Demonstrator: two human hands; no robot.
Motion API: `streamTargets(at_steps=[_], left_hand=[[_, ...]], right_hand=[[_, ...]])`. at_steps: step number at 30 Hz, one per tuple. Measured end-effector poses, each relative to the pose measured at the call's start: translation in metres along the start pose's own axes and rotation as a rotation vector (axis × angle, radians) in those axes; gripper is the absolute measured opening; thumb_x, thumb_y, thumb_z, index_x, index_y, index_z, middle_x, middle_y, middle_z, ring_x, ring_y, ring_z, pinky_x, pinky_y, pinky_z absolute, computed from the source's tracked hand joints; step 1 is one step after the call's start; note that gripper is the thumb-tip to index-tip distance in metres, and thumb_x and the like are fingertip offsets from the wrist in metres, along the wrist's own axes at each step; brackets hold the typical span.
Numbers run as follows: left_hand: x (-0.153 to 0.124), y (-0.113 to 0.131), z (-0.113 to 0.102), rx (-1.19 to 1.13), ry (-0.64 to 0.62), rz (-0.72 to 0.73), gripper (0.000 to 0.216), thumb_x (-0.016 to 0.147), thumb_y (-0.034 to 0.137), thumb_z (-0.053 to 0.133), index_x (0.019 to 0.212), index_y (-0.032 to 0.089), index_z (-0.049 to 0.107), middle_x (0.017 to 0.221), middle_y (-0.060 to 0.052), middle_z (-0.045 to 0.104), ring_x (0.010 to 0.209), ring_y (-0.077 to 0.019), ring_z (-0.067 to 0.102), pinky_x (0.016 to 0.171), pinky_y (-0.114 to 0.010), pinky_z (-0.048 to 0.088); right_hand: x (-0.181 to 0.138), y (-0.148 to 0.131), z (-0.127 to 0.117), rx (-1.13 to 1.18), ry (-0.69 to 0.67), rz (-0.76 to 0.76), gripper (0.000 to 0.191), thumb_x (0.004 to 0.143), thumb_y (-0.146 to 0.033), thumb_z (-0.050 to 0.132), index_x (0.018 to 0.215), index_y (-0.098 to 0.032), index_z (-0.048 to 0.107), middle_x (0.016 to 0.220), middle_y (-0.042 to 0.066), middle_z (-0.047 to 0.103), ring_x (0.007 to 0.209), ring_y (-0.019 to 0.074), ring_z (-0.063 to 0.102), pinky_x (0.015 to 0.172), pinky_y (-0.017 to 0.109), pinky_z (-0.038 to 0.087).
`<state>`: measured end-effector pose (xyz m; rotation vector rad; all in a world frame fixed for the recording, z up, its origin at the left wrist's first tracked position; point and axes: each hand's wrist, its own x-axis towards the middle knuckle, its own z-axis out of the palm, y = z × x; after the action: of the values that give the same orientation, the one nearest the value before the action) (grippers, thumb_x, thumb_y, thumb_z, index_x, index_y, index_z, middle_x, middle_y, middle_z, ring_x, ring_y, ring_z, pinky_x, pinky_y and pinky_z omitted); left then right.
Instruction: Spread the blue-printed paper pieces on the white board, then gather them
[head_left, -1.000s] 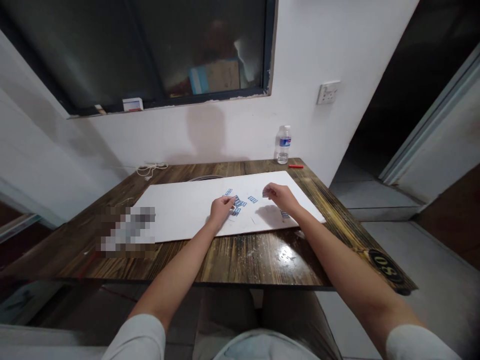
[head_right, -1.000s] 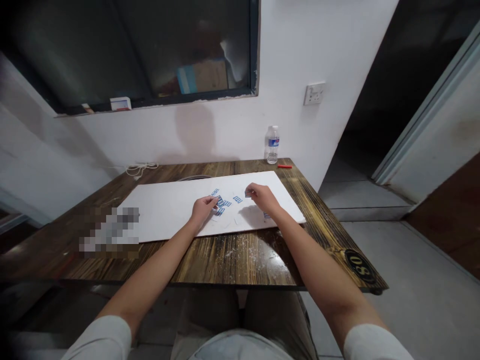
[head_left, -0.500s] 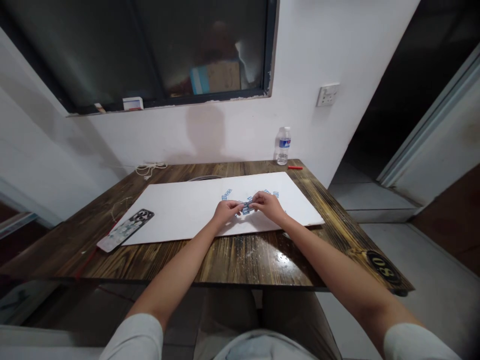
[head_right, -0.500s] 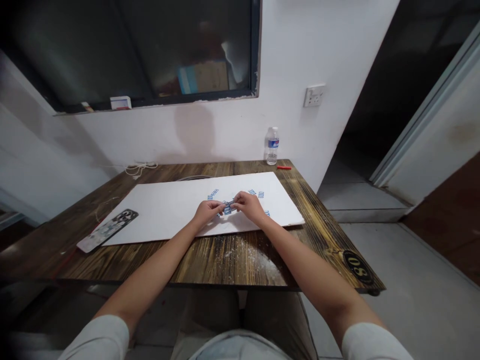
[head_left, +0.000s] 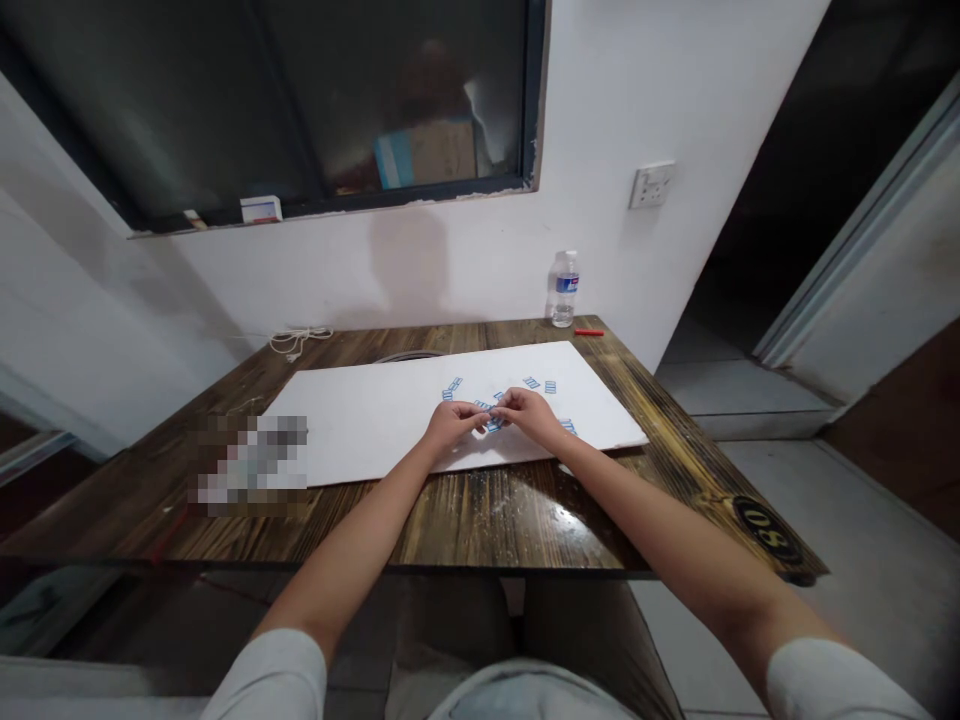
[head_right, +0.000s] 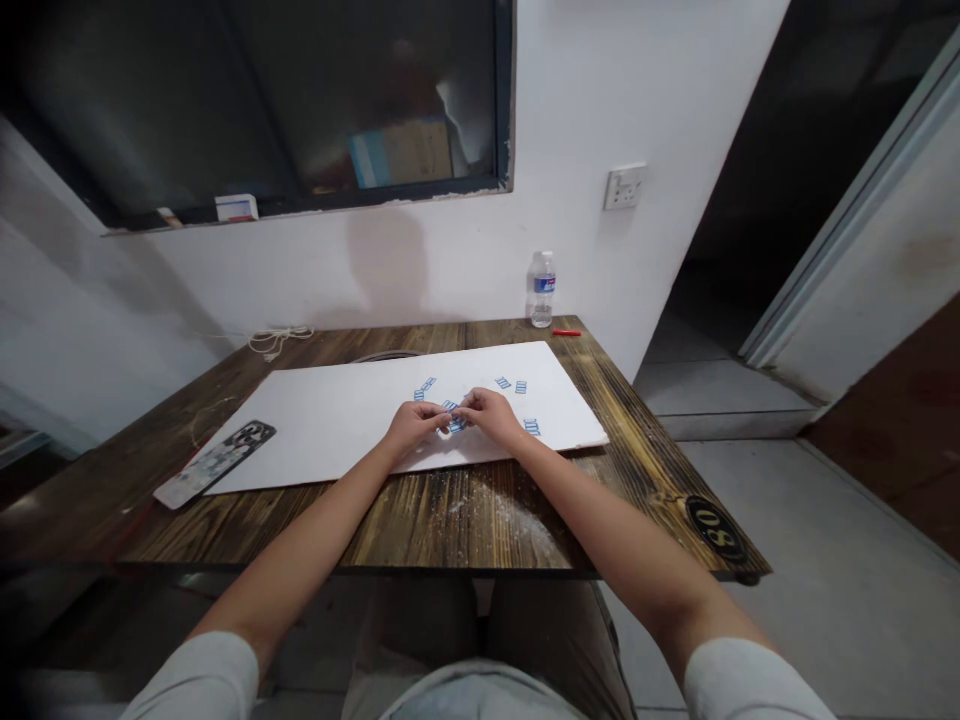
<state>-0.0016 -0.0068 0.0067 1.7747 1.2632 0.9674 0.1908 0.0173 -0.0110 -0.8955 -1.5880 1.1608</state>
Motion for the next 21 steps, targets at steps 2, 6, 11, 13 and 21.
streamTargets(at_steps=[2, 6, 11, 13, 21], left_hand=[[-0.0002, 0.0009, 0.0003, -0.023, 0.010, -0.003, 0.035, 0.072, 0.049, 0.073, 0.081, 0.015, 0.076, 0.066, -0.003, 0.072, 0.060, -0.0147, 0.060, 0.058, -0.026, 0.043], [-0.0008, 0.0034, 0.0015, -0.062, 0.036, -0.013, 0.035, 0.072, 0.050, 0.072, 0.078, 0.015, 0.074, 0.066, -0.003, 0.071, 0.060, -0.0150, 0.060, 0.061, -0.028, 0.045], [-0.0003, 0.0051, 0.0015, -0.080, 0.024, 0.014, 0.036, 0.071, 0.051, 0.073, 0.073, 0.015, 0.073, 0.065, -0.003, 0.071, 0.061, -0.0153, 0.061, 0.062, -0.029, 0.046], [0.0002, 0.0043, 0.0013, -0.094, 0.015, 0.026, 0.037, 0.069, 0.052, 0.074, 0.072, 0.015, 0.074, 0.065, -0.004, 0.071, 0.061, -0.0153, 0.061, 0.061, -0.028, 0.045], [0.0019, 0.0009, 0.0008, -0.164, -0.008, 0.045, 0.039, 0.068, 0.053, 0.077, 0.076, 0.015, 0.073, 0.066, -0.004, 0.071, 0.062, -0.0161, 0.063, 0.061, -0.028, 0.045]], right_hand=[[0.0012, 0.0015, 0.0015, 0.064, 0.005, 0.023, 0.046, 0.058, -0.057, 0.080, 0.065, -0.019, 0.056, 0.060, -0.001, 0.063, 0.056, 0.0136, 0.059, 0.055, 0.027, 0.048], [0.0011, 0.0025, 0.0059, 0.150, 0.044, 0.076, 0.049, 0.055, -0.058, 0.082, 0.065, -0.019, 0.055, 0.061, -0.001, 0.063, 0.056, 0.0132, 0.058, 0.056, 0.027, 0.048], [-0.0037, -0.0010, 0.0095, 0.199, 0.024, 0.115, 0.049, 0.054, -0.058, 0.083, 0.065, -0.019, 0.055, 0.063, 0.000, 0.065, 0.059, 0.0137, 0.060, 0.059, 0.027, 0.047], [-0.0052, -0.0023, 0.0097, 0.208, 0.011, 0.121, 0.050, 0.054, -0.057, 0.083, 0.065, -0.019, 0.054, 0.063, 0.000, 0.065, 0.058, 0.0133, 0.059, 0.059, 0.026, 0.045], [-0.0032, -0.0017, 0.0090, 0.251, -0.056, 0.152, 0.051, 0.051, -0.057, 0.084, 0.064, -0.019, 0.053, 0.058, -0.002, 0.062, 0.052, 0.0105, 0.051, 0.053, 0.024, 0.038]])
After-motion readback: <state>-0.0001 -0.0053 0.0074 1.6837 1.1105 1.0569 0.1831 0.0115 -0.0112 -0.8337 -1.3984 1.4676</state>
